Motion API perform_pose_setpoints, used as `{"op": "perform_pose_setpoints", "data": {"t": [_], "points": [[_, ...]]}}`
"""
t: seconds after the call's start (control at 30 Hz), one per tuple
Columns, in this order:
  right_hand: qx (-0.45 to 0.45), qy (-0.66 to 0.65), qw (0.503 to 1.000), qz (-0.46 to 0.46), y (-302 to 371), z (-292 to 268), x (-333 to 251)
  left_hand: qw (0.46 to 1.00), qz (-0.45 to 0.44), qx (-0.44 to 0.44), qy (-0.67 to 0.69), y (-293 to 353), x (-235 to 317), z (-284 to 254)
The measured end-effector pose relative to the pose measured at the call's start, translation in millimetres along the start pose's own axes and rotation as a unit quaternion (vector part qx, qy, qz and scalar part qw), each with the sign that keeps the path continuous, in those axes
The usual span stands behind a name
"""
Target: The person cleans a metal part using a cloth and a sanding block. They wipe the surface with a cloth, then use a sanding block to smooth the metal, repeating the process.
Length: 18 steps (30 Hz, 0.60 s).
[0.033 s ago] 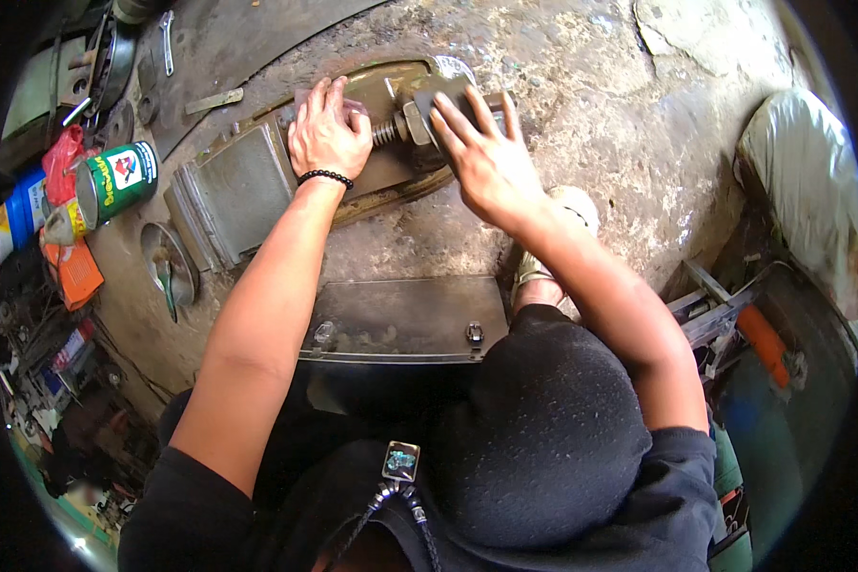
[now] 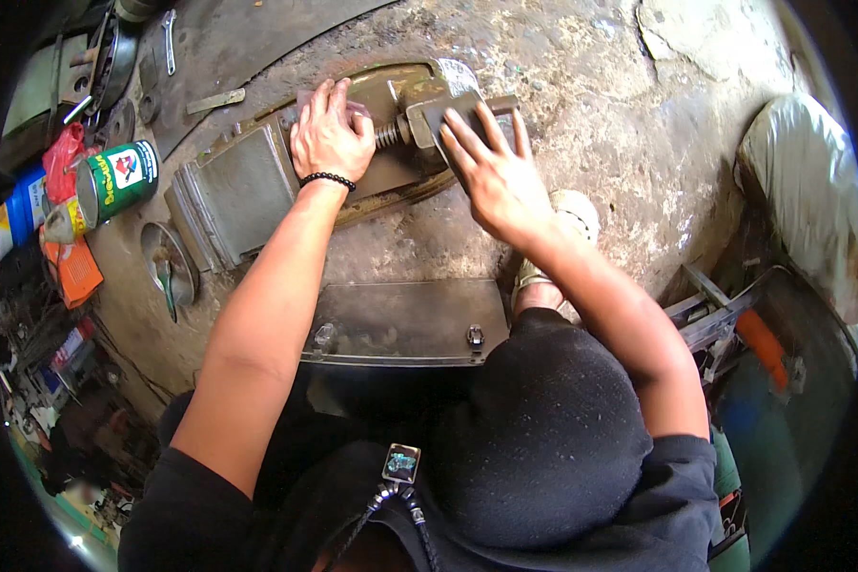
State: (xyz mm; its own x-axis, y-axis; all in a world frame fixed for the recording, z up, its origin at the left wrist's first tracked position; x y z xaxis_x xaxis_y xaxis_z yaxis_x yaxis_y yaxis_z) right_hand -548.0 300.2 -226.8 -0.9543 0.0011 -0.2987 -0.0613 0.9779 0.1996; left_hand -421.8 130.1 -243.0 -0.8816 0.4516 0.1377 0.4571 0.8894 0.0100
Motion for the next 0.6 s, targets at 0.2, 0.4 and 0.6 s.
{"op": "perform_pose_setpoints", "data": {"t": [0.2,0.4,0.6], "points": [[0.093,0.049,0.994,-0.032,3,-15,-4,1.000,0.005,-0.005,0.012,-3,1,0],[0.025,0.012,1.000,-0.015,-4,-10,-2,1.000,0.003,-0.014,0.005,-9,2,4],[-0.087,-0.033,0.996,0.021,0,11,3,1.000,0.003,0.008,0.008,-8,0,1]]}}
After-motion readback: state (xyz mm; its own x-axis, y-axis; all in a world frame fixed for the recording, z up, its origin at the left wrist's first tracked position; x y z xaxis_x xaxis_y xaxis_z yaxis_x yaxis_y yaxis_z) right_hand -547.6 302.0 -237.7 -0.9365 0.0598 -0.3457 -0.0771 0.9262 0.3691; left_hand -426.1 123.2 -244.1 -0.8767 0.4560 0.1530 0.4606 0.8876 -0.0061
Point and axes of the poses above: each hand's wrist, its own y-axis away from the middle knuckle, its own z-axis out of the palm, x = y × z, the point moved 8 cm from there along -y, towards the middle knuckle, and after that the axes turned 9 degrees about -z, right-handed, at the moved point
